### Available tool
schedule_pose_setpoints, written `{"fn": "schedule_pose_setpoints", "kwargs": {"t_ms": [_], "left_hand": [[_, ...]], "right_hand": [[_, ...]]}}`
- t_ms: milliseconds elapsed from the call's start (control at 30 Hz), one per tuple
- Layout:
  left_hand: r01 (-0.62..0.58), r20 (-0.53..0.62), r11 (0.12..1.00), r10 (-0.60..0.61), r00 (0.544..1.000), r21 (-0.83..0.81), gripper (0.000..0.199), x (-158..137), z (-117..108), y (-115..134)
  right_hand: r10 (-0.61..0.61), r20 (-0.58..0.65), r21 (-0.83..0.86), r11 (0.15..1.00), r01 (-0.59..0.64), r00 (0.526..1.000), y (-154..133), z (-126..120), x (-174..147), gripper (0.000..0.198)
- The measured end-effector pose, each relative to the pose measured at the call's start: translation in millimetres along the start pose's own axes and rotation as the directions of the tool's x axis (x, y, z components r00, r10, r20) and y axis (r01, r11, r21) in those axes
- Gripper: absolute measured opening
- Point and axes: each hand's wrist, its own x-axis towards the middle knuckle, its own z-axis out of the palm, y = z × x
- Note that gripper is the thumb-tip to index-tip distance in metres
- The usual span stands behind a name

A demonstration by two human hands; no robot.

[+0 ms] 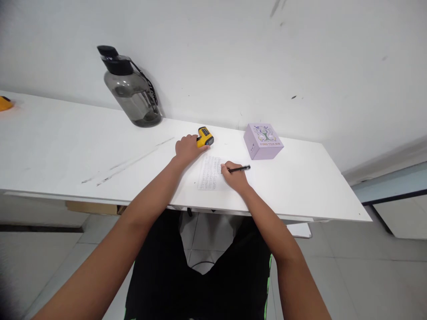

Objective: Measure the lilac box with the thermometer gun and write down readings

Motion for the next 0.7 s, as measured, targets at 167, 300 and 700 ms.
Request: {"fn": "schedule_pose_setpoints", "kwargs": {"t_ms": [167,300,700], "left_hand": [[-0.013,-0.009,1.0,0.013,1.0,0.024,0.068,-1.3,0.0,-0.6],[-0.03,-0.015,1.0,0.029,0.999,-0.005,0.076,-1.1,-0.8,-1.1],[0.046,-0.132,0.977,-0.074,0.988,-0.206,0.078,1.7,-2.1,-4.9]], "right_hand": [[-0.158,-0.057,-0.24,0.961,0.14,0.986,-4.9,-0.4,-4.2,0.033],[-0.16,-0.06,-0.436,0.892,0.118,0.985,-3.4,3.1,-0.3,0.036],[-0.261,-0.371,-0.695,0.714,-0.081,0.891,0.2,-54.1,51.8,0.054]]}}
